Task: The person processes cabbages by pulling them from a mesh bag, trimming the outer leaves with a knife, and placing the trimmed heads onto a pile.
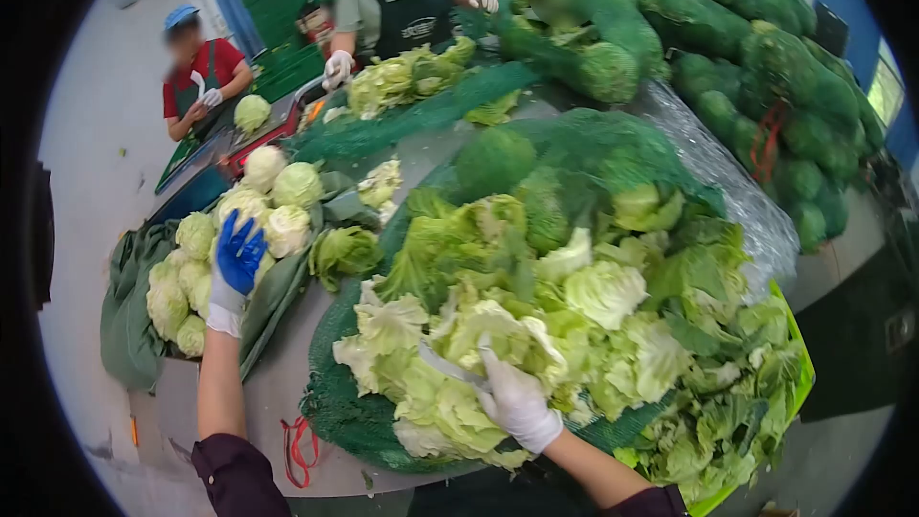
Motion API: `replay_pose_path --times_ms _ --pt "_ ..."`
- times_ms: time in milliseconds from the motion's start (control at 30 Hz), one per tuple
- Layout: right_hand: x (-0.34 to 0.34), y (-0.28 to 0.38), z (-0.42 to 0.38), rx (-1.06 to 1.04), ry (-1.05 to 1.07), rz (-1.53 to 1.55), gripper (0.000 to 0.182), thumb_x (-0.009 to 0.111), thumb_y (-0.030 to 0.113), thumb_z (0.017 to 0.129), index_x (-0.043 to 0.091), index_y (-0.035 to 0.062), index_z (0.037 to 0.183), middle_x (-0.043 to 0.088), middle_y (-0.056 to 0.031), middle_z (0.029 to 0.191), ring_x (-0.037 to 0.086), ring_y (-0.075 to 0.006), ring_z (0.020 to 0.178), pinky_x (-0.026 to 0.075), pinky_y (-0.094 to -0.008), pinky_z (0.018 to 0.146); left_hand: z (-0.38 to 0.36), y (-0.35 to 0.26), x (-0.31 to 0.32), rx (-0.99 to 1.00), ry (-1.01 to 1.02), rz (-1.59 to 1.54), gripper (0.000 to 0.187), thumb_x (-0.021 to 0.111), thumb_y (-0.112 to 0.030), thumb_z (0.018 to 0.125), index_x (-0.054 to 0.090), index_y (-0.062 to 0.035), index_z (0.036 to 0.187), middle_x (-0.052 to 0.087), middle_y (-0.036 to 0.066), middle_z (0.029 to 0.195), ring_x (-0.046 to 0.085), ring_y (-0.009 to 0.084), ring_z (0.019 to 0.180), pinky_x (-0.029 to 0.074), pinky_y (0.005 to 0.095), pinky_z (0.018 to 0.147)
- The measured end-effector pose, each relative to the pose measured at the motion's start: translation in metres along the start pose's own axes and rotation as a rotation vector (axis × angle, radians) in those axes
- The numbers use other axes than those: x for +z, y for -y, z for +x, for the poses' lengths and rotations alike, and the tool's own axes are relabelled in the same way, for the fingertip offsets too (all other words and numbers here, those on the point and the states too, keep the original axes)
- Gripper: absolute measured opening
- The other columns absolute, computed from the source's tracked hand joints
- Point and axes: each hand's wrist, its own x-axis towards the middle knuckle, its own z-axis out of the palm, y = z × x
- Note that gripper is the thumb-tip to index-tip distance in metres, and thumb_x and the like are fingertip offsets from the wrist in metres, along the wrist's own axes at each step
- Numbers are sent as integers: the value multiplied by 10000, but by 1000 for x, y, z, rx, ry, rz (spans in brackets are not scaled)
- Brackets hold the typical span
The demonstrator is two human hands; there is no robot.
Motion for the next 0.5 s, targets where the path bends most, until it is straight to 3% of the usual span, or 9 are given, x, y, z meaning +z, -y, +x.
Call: replay_pose_path --times_ms 33,100,133,167,233,267,300,433,500 --pt "-1 0 0 17 -13 -12 703 687 53 750 385 -10 1382 608 -149 807 600 -270 577 491 -351 540 -20 3 46 -57 90 101 457 529 -266 933 452 -169 1372 542 87 1264 543 227 1143 468 395 949" --pt "-4 0 -2 -76 -121 141 676 672 56 785 375 -1 1390 630 -195 1043 599 -259 583 492 -328 547 -53 10 125 -114 303 335 443 504 -227 943 458 -112 1368 542 104 1294 537 217 1170 428 355 991" --pt "-7 3 -6 -29 -150 176 663 652 43 805 361 4 1400 550 -203 1274 620 -236 615 499 -314 567 -64 25 152 2 420 440 464 556 -220 910 480 -73 1344 556 106 1276 540 215 1165 425 352 987" --pt "-18 7 -7 -24 -166 167 663 652 43 805 361 4 1400 550 -203 1274 620 -236 615 499 -314 567 -74 40 178 123 535 544 489 608 -212 877 502 -33 1319 571 109 1257 542 213 1160 421 349 984" --pt "-46 21 -11 37 -208 288 657 630 18 814 348 -2 1407 506 -165 1358 607 -179 613 492 -281 569 -103 37 240 758 759 958 517 675 -197 810 541 -44 1286 583 122 1231 554 258 1140 424 372 977" --pt "-56 21 -13 47 -274 340 609 606 -7 822 380 -8 1388 500 -174 1368 562 -125 590 471 -243 563 -120 29 271 900 832 1034 517 675 -200 804 546 -65 1286 577 132 1234 547 291 1142 419 392 984" --pt "-68 20 -9 22 -428 271 574 638 50 832 432 -2 1365 618 -145 1214 545 -127 542 469 -245 546 -132 25 297 1048 903 1105 518 676 -203 798 551 -87 1287 571 142 1236 540 323 1145 415 411 990" --pt "-117 -11 -4 263 -619 202 584 653 40 821 444 25 1366 653 -64 997 443 -74 555 430 -220 538 -144 58 369 1096 848 1034 579 689 -251 783 518 -153 1327 558 152 1246 528 353 1145 415 440 989" --pt "-143 -36 9 298 -666 193 630 663 61 817 404 26 1390 644 -72 965 457 -88 587 440 -238 563 -130 77 395 1101 497 1335 677 696 -302 773 441 -186 1390 537 154 1277 518 358 1160 420 438 980"
